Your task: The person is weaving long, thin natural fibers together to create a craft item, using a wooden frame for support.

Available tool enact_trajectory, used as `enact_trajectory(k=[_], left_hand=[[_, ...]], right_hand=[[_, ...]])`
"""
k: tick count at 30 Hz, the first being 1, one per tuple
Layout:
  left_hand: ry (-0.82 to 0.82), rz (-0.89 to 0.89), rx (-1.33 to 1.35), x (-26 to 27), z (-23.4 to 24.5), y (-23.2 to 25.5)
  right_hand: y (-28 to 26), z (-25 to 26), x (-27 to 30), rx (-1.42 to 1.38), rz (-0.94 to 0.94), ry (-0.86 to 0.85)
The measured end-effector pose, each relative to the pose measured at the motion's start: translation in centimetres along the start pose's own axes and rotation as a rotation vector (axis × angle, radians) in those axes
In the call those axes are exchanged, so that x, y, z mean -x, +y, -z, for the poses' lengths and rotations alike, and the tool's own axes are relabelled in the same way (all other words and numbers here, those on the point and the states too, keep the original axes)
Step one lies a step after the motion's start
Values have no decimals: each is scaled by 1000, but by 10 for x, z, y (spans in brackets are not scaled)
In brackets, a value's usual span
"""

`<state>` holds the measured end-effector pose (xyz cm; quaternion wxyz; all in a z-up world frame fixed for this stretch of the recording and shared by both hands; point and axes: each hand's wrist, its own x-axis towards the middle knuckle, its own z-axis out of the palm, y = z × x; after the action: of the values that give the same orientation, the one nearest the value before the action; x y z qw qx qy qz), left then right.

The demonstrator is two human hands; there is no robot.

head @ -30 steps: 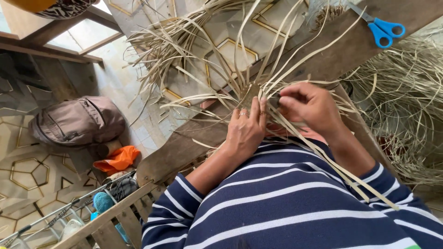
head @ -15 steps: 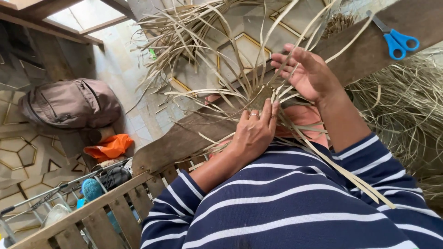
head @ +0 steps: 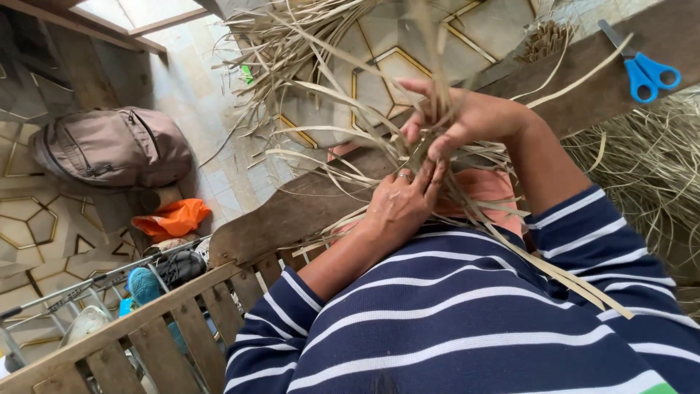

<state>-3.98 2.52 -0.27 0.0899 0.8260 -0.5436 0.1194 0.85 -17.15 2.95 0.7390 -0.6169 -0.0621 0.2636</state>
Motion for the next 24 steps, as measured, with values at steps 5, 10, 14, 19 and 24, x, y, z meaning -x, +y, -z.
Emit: enact_trajectory(k=[5, 10, 14, 19, 24], left_hand=[[2, 7, 42, -3, 13, -16], [-98, 20, 136, -1, 43, -31], [-211, 82, 68, 2, 44, -46], [-213, 88, 81, -27, 50, -55], [188, 36, 51, -51, 78, -49]], right_hand=[[3, 3, 19, 414, 155, -62], [17, 5, 27, 415, 168, 88], [5, -5, 28, 536, 102, 78], [-9, -38, 27, 834, 181, 45], [105, -4, 6, 966, 306, 504]])
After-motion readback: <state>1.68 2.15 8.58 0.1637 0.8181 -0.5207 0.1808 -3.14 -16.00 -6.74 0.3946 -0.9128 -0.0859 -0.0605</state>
